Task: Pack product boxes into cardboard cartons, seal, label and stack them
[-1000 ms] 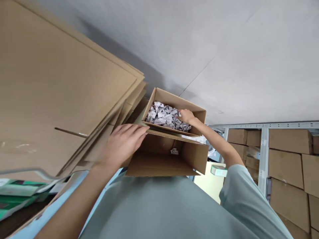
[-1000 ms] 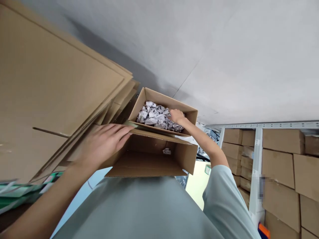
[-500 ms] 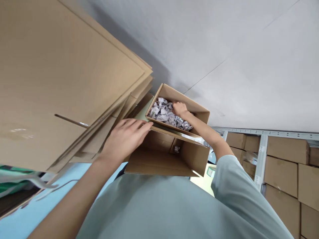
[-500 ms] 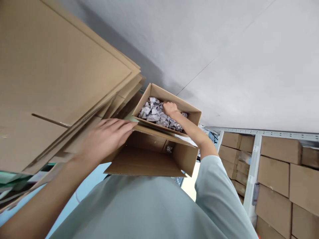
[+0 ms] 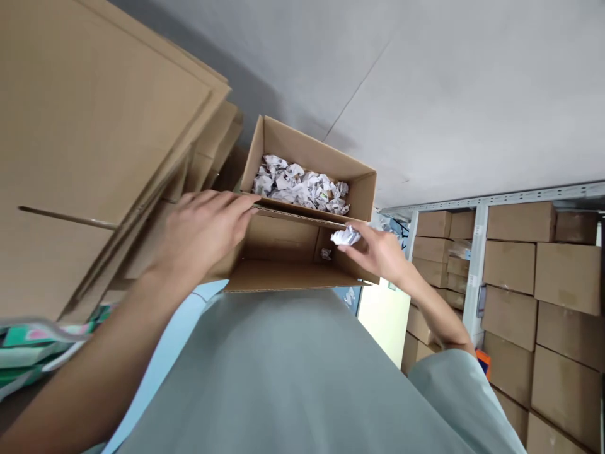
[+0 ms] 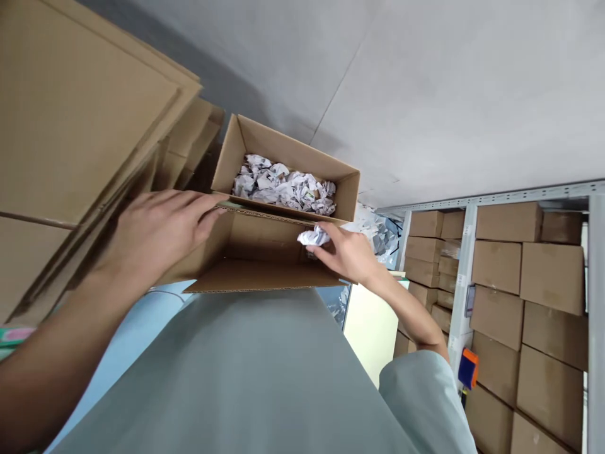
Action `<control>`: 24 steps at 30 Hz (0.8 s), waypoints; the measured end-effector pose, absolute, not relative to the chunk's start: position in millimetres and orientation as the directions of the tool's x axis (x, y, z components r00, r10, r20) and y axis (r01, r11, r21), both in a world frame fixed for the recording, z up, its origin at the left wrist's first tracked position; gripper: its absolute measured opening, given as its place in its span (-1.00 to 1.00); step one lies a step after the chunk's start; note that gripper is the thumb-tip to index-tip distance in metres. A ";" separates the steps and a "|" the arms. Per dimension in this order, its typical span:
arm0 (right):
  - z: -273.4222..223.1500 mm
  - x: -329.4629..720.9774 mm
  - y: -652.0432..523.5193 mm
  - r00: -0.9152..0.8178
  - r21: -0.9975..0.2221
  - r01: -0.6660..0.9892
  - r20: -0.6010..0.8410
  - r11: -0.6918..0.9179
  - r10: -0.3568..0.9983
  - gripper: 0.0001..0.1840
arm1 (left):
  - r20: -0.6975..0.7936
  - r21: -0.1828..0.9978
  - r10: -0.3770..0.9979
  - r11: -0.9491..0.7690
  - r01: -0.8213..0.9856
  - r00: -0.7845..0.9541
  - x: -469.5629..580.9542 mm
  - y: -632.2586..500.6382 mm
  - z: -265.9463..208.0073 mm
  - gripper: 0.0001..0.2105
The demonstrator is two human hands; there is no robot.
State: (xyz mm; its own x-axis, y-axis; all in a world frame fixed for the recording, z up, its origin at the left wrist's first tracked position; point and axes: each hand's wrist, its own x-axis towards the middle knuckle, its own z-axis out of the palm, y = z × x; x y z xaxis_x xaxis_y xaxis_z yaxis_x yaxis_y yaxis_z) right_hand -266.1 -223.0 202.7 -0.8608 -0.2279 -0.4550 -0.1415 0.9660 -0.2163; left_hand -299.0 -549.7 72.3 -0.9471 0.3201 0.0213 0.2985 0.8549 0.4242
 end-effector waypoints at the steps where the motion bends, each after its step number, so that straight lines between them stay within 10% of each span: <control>1: 193.7 -255.3 -222.4 -0.847 -0.226 -0.119 -0.485 0.967 -0.218 -0.39 | 0.015 0.433 0.315 0.853 0.291 -0.949 -300.0 -549.4 72.6 -0.50; 13: 115.7 -251.5 -243.5 -0.667 -0.015 -0.277 -0.717 0.961 -0.204 -0.40 | 0.051 0.366 0.364 0.860 0.357 -0.930 -304.7 -550.0 70.9 -0.53; 24: 148.7 -378.8 -253.2 -0.768 -0.065 -0.401 -0.520 0.914 -0.375 -0.60 | 0.018 0.450 0.335 0.839 0.307 -0.942 -303.0 -554.9 78.5 -0.61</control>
State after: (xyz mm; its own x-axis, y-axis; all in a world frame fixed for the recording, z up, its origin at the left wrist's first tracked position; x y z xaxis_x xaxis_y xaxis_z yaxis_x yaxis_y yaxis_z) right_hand -378.8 -253.2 148.7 -0.7678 -0.3746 -0.5198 -0.4014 0.9136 -0.0654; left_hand -303.0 -554.9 78.5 -0.9420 0.3351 0.0176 0.3068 0.8389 0.4496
